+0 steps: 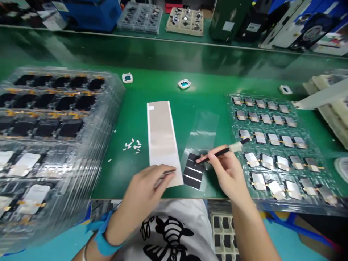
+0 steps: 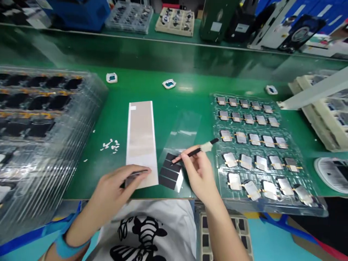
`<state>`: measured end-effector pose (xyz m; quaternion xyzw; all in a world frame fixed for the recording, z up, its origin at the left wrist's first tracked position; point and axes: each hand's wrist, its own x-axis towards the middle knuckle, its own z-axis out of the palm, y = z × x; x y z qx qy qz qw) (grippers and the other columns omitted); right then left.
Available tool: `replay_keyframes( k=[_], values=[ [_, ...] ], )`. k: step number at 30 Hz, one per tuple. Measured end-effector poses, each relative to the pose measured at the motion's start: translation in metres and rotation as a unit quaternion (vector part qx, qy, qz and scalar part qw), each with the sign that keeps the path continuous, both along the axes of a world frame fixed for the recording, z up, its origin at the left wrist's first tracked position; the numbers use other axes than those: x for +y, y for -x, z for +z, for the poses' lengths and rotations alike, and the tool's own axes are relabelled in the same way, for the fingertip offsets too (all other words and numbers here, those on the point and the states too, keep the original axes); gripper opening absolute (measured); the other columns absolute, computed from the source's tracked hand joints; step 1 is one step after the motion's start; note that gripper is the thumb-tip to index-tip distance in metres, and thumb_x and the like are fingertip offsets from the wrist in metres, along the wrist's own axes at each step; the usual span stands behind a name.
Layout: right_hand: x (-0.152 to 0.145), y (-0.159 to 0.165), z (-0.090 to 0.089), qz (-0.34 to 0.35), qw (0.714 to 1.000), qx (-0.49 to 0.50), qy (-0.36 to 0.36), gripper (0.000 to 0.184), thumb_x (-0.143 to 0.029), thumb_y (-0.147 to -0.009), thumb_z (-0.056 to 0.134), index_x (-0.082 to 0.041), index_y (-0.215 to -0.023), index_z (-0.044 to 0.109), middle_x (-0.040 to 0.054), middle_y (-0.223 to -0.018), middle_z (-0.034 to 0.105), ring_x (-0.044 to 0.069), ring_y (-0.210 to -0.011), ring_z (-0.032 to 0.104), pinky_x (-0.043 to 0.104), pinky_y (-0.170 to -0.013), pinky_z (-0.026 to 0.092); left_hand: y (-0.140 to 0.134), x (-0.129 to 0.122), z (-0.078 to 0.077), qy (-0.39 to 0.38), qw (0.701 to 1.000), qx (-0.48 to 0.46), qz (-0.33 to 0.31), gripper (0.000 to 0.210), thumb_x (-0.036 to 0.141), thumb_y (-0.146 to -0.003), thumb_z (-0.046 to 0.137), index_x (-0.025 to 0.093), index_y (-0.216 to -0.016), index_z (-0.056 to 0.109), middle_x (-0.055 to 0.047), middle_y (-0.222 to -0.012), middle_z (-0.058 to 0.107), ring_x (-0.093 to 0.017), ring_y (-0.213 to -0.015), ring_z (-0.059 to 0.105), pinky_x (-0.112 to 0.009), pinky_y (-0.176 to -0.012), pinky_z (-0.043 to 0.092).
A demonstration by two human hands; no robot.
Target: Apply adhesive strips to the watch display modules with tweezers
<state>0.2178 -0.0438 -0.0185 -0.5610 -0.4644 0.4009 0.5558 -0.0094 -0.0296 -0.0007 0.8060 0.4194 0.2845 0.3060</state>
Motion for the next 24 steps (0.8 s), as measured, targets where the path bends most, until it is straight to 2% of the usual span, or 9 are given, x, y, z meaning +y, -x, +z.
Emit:
replay_keyframes(
  k=[2,3,5,8,11,14,19,24],
  values=[
    [0.004,0.001,0.004,0.039,0.999,0.012,0.0,0.023,-0.041,-0.095,0.065,-0.02,-0.089,0.06,0.0013,-0.08,0.072,0.016,-0.075,0.073,0.031,-0.077,0.06,0.002,0.002,0.001,-0.046,0.999,0.012,0.015,0.01,0.018,-0.098,0.058,0.019,-0.104,0.067,-0.004,-0.095,0.078,-0.019,-0.083,0.073,-0.028,-0.072,0.054],
    [0.006,0.002,0.006,0.043,0.999,0.011,-0.009,0.021,-0.039,-0.095,0.065,-0.02,-0.089,0.061,0.0013,-0.08,0.072,0.015,-0.077,0.073,0.031,-0.078,0.061,0.0,0.002,0.002,-0.064,0.998,0.015,0.003,0.012,0.017,-0.097,0.06,0.019,-0.107,0.066,-0.004,-0.095,0.078,-0.019,-0.083,0.072,-0.029,-0.073,0.054],
    [0.007,0.005,0.008,0.006,0.999,-0.005,-0.035,0.017,-0.035,-0.096,0.064,-0.02,-0.089,0.062,0.0014,-0.084,0.071,0.015,-0.081,0.073,0.03,-0.079,0.061,-0.009,0.002,0.005,-0.092,0.994,0.025,-0.054,0.015,0.016,-0.095,0.063,0.019,-0.109,0.067,-0.004,-0.094,0.077,-0.019,-0.081,0.071,-0.031,-0.075,0.055],
    [0.002,0.007,0.007,-0.087,0.995,-0.019,-0.055,0.012,-0.031,-0.095,0.065,-0.02,-0.09,0.064,0.0017,-0.088,0.069,0.014,-0.079,0.073,0.026,-0.072,0.063,-0.03,0.005,0.006,-0.129,0.982,0.066,-0.123,0.012,0.017,-0.092,0.066,0.018,-0.104,0.069,-0.005,-0.092,0.076,-0.023,-0.078,0.069,-0.037,-0.071,0.057],
    [-0.005,0.008,0.001,-0.116,0.993,-0.012,-0.031,0.012,-0.031,-0.091,0.071,-0.02,-0.091,0.065,0.0038,-0.091,0.07,0.016,-0.078,0.074,0.027,-0.073,0.064,-0.045,0.009,0.002,-0.16,0.973,0.099,-0.135,0.011,0.014,-0.093,0.063,0.015,-0.101,0.07,-0.01,-0.111,0.076,-0.03,-0.1,0.071,-0.045,-0.082,0.061],
    [-0.009,0.008,-0.005,-0.137,0.99,-0.024,-0.014,0.017,-0.031,-0.086,0.076,-0.019,-0.091,0.066,0.0056,-0.092,0.071,0.018,-0.075,0.075,0.029,-0.072,0.065,-0.047,0.011,-0.003,-0.17,0.969,0.113,-0.142,0.015,0.012,-0.096,0.057,0.012,-0.104,0.069,-0.013,-0.123,0.073,-0.032,-0.116,0.068,-0.047,-0.091,0.062],
    [-0.009,0.009,-0.005,-0.146,0.988,-0.052,0.006,0.015,-0.03,-0.087,0.075,-0.018,-0.09,0.067,0.0066,-0.089,0.071,0.018,-0.071,0.076,0.026,-0.067,0.065,-0.045,0.011,-0.008,-0.184,0.967,0.104,-0.141,0.019,0.011,-0.098,0.051,0.011,-0.104,0.069,-0.013,-0.121,0.075,-0.032,-0.115,0.07,-0.047,-0.088,0.065],
    [-0.008,0.01,-0.004,-0.154,0.986,-0.054,-0.014,0.009,-0.024,-0.087,0.075,-0.018,-0.09,0.069,0.0039,-0.09,0.07,0.017,-0.072,0.076,0.025,-0.067,0.065,-0.047,0.012,-0.006,-0.176,0.97,0.092,-0.138,0.018,0.011,-0.098,0.051,0.011,-0.102,0.069,-0.013,-0.12,0.075,-0.031,-0.112,0.072,-0.046,-0.089,0.065]
  ],
)
